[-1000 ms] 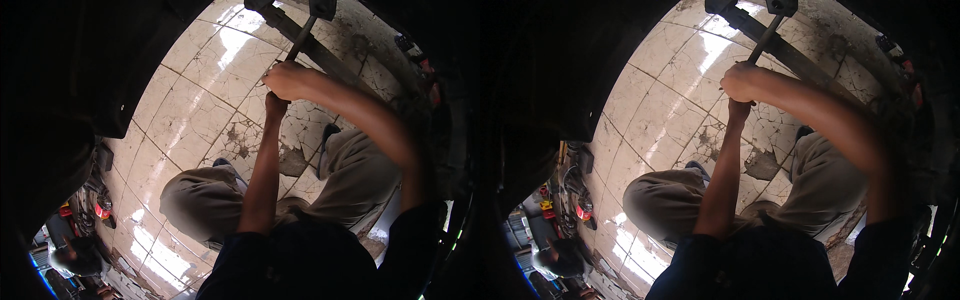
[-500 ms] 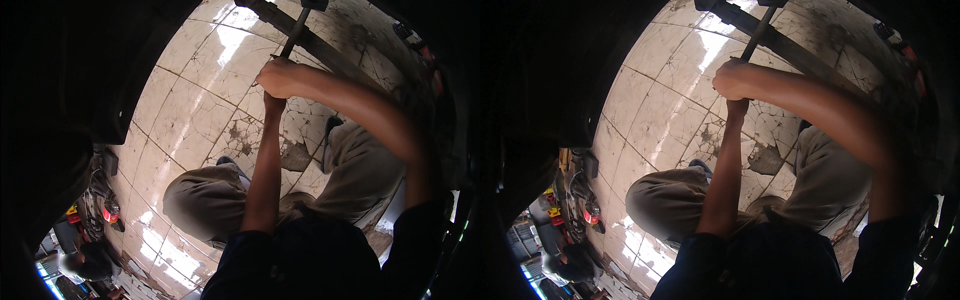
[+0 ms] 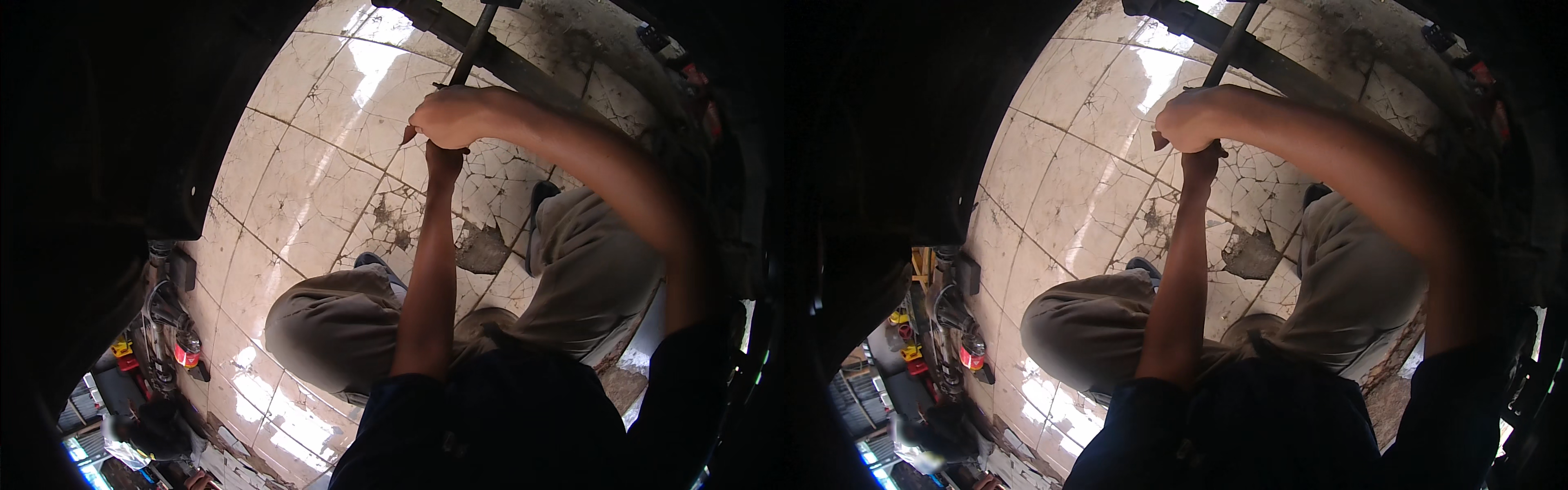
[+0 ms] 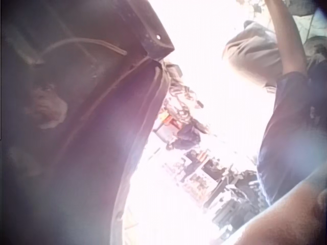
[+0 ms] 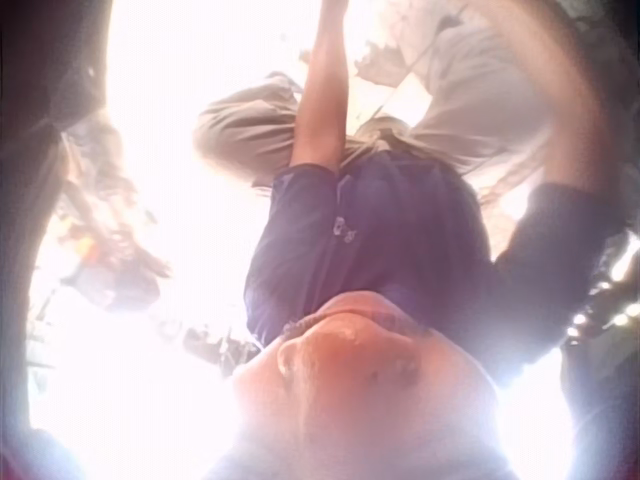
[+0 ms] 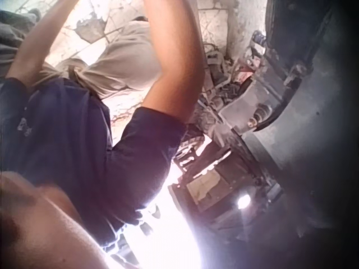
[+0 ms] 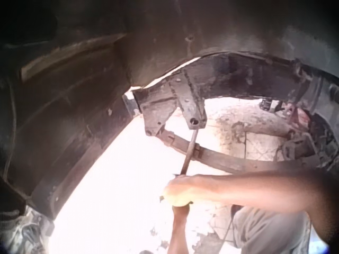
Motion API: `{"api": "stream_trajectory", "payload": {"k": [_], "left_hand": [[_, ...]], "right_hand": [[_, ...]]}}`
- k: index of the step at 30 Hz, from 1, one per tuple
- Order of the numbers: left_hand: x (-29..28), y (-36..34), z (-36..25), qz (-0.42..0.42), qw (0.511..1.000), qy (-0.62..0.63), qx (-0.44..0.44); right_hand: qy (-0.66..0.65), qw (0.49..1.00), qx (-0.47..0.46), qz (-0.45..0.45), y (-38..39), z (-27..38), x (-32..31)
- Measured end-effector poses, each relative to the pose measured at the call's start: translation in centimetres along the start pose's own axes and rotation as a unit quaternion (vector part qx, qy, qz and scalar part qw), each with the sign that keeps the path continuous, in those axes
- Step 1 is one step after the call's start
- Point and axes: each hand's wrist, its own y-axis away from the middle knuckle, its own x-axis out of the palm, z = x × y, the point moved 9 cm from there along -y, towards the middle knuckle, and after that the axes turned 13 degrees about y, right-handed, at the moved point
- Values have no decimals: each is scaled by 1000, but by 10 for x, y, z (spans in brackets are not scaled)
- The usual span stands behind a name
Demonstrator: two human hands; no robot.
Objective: The person kneels under a vehicle and uses a long metal bar to apply leverage to a component of the suspension system. The person maintains a steady grip and applies force to the bar throughout the clip.
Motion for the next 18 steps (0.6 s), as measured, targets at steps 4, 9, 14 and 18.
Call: {"api": "stream_trajectory", "payload": {"k": [4, 9, 14, 18], "left_hand": [[-7, -3, 4, -6, 999, -4, 40], [-1, -2, 1, 16, 999, -30, 19], [8, 5, -2, 25, 999, -3, 22], [3, 3, 4, 23, 999, 46, 6]], "right_hand": [[71, 997, 4, -5, -7, 3, 5], [-4, 999, 1, -37, 6, -5, -6], [35, 998, 7, -58, 6, -13, 0], [41, 993, -41, -104, -2, -8, -2]]}}
